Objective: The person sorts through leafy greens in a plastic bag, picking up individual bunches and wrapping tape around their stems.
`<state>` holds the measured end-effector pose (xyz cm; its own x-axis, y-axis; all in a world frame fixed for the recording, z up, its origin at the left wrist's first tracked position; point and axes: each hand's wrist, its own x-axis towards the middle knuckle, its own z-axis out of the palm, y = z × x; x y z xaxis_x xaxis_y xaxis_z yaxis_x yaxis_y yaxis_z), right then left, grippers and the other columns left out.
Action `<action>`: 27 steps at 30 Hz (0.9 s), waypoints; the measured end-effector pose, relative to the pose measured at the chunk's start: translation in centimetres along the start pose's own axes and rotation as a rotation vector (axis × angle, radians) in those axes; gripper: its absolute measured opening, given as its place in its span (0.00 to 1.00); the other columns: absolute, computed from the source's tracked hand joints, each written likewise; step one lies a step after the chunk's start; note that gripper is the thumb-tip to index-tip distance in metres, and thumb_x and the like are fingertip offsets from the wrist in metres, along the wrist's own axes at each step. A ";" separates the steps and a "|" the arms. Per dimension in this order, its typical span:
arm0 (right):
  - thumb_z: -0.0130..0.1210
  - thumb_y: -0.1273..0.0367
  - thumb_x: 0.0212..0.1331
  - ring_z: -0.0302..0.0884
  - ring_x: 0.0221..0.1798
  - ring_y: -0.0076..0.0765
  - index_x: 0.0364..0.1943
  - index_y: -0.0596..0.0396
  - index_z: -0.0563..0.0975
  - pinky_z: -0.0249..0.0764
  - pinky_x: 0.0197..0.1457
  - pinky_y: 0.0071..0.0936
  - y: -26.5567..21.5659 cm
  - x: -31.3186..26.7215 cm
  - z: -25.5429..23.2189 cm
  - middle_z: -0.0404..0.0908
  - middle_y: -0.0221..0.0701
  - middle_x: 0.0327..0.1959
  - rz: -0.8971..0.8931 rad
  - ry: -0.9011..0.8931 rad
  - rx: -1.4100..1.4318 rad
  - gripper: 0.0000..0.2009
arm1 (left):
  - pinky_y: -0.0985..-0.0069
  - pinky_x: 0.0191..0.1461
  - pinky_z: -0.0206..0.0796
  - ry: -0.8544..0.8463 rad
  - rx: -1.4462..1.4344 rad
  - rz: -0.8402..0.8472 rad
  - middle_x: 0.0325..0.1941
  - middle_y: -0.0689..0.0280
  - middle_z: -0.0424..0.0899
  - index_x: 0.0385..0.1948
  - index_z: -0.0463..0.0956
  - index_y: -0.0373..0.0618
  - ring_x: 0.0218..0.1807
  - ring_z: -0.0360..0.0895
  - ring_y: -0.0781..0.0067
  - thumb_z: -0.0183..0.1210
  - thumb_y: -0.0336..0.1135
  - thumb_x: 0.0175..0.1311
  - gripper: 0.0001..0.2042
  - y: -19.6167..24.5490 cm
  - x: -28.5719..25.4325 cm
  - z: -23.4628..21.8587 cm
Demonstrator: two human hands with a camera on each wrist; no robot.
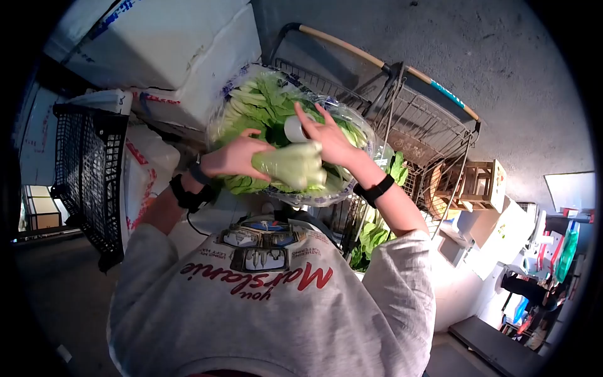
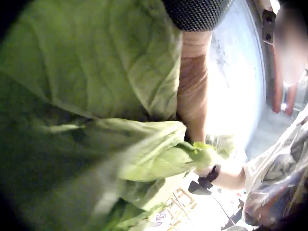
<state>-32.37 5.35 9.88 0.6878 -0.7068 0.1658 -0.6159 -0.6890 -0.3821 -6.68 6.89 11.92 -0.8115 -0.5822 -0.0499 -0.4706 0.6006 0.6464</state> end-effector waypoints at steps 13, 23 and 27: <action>0.54 0.71 0.59 0.70 0.56 0.33 0.67 0.50 0.46 0.62 0.60 0.29 -5.5 -0.8 3.0 0.72 0.40 0.53 0.264 0.069 1.415 0.35 | 0.58 0.52 0.59 0.039 0.076 -0.436 0.33 0.57 0.81 0.40 0.74 0.44 0.39 0.77 0.58 0.65 0.52 0.42 0.26 -4.4 2.1 5.7; 0.61 0.67 0.51 0.75 0.44 0.30 0.62 0.54 0.59 0.70 0.50 0.26 -3.1 -3.0 2.9 0.73 0.34 0.46 0.362 0.294 1.443 0.33 | 0.77 0.57 0.61 0.087 -1.150 -0.472 0.56 0.63 0.71 0.56 0.63 0.38 0.54 0.69 0.76 0.62 0.39 0.56 0.27 -4.7 2.9 6.5; 0.59 0.74 0.51 0.69 0.51 0.25 0.61 0.53 0.61 0.68 0.52 0.23 -4.3 -2.5 0.5 0.70 0.31 0.50 0.271 0.215 1.426 0.30 | 0.76 0.60 0.56 0.079 -1.234 -0.203 0.54 0.67 0.72 0.57 0.64 0.39 0.57 0.66 0.76 0.56 0.45 0.62 0.26 -5.7 2.6 4.6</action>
<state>-31.25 10.16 10.69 0.4679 -0.8835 0.0247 0.2667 0.1145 -0.9570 -7.71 4.52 4.62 -0.7190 -0.6612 -0.2140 0.0877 -0.3917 0.9159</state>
